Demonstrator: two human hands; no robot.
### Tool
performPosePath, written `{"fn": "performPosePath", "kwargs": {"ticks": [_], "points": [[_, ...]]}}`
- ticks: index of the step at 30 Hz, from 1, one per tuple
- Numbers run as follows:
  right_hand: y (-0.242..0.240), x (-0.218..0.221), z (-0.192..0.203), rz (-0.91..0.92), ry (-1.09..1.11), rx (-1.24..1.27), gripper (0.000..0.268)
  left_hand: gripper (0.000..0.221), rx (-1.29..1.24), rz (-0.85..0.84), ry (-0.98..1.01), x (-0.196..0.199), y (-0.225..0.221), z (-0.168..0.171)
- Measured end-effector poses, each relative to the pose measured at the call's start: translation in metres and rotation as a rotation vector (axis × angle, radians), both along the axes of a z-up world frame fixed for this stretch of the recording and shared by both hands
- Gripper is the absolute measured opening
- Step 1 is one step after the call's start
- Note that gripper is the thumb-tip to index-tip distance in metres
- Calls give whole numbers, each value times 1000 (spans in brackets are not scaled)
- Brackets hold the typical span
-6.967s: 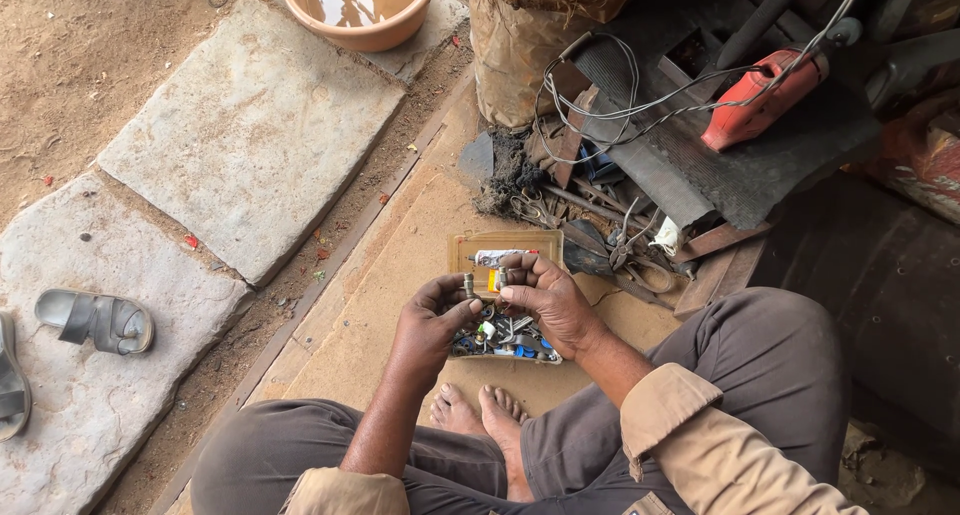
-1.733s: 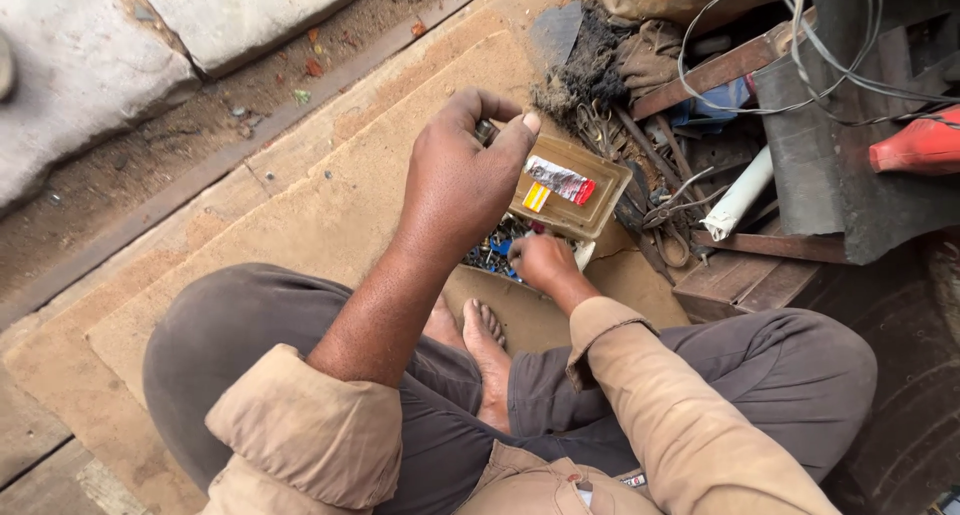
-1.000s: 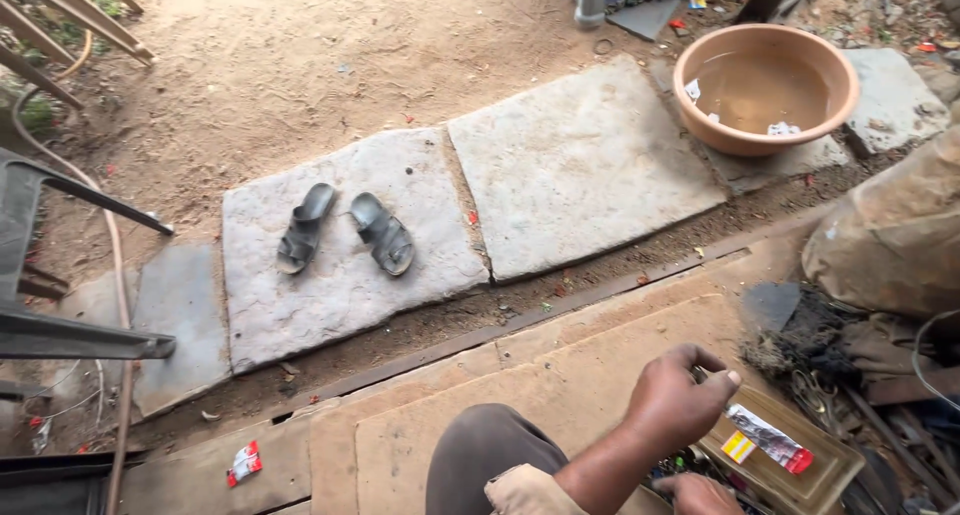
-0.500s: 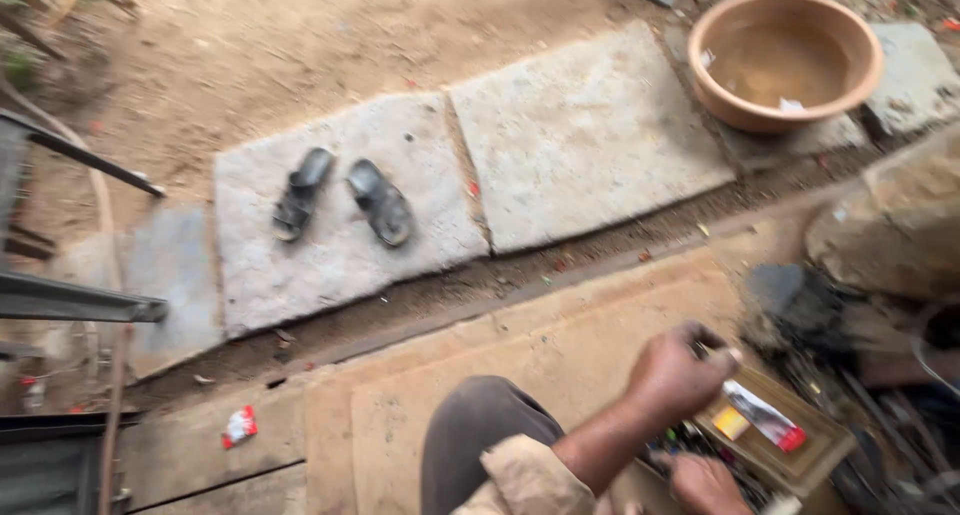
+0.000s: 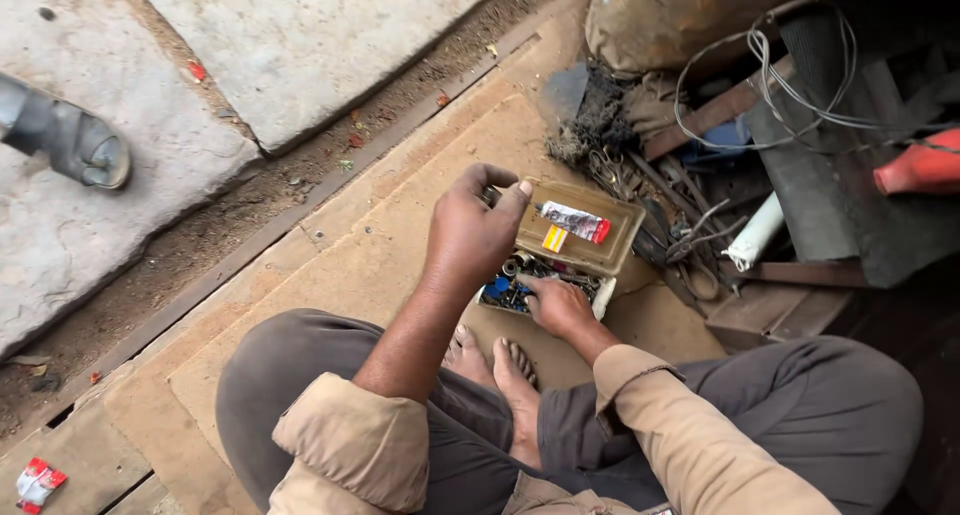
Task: Assembling and inspecting small mechanical components, specifically spark plug caps or electrical connectors.
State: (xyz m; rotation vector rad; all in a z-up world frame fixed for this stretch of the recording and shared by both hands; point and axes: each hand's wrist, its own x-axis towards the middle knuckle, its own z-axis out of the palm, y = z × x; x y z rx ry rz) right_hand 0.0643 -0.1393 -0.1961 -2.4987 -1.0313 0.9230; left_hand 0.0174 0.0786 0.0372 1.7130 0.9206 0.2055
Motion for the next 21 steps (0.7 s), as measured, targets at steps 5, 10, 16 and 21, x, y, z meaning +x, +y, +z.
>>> {"fn": "performPosePath", "kwargs": {"ticks": [5, 10, 16, 21], "points": [[-2, -9, -1, 110, 58, -53, 33, 33, -10, 0, -19, 0, 0, -1], [-3, -20, 2, 169, 14, -81, 38, 33, -30, -1, -12, 1, 0, 3], [-6, -15, -13, 102, 37, -57, 37, 33, -35, 1, -6, 0, 0, 3], [2, -13, 13, 41, 77, -73, 28, 33, -20, -7, 19, 1, 0, 8]]}}
